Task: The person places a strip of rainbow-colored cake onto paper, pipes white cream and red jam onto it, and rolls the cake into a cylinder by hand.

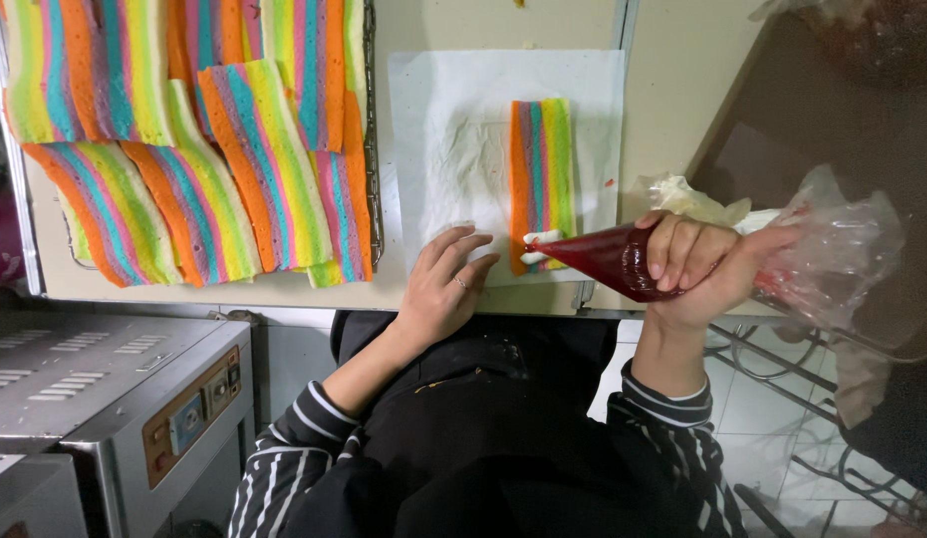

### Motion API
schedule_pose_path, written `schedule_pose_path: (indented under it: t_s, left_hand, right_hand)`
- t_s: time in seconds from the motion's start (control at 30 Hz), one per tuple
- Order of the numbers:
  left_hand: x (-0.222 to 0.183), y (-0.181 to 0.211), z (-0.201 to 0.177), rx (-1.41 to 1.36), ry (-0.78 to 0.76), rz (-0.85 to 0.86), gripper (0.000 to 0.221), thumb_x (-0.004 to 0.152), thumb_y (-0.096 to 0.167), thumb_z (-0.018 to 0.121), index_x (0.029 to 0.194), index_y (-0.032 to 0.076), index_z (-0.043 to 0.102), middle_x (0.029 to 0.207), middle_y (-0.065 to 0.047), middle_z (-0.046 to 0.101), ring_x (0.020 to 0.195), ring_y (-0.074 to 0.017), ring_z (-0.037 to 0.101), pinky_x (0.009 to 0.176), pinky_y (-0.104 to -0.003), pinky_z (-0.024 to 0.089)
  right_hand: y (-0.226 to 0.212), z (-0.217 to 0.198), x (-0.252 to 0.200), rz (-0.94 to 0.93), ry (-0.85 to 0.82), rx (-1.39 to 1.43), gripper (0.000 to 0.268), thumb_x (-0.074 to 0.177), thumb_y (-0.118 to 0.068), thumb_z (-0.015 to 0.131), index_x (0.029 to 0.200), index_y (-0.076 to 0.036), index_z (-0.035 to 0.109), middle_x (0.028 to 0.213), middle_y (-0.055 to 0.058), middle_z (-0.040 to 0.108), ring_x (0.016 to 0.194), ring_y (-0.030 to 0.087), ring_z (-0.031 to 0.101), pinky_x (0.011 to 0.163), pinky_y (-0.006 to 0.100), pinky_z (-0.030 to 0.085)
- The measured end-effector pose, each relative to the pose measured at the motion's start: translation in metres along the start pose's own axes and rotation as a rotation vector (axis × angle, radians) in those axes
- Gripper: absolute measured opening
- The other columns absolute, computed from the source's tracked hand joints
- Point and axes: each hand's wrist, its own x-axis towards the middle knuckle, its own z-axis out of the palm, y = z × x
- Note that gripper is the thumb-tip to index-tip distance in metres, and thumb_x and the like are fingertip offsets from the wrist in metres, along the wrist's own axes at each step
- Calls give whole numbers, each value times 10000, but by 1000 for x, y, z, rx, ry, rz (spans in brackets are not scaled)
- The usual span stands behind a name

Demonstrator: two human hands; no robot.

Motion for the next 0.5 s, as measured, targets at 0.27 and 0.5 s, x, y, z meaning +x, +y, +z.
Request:
schedule_pose_path:
  t_s: [0.27, 0.5]
  left_hand:
    - [3, 2, -1, 3, -3, 14, 113, 882, -27, 560, 993, -30, 542, 1063, -169, 569, 989, -368, 562, 847, -429, 497]
    - [6, 3, 1, 31, 40, 11, 104, 866, -24, 604, 952, -25, 546, 1030, -150, 588, 951, -346, 580, 818, -398, 503]
  right_hand:
    - [-5, -11, 1, -27, -35, -67, 667, 874, -517, 148, 321, -168, 282, 330, -4, 306, 342, 125, 357, 724, 267, 487]
    - [-7, -14, 3, -52, 15, -41, 640, 882, -492, 178, 337, -181, 306, 341, -11, 313, 345, 121, 364, 729, 281, 515]
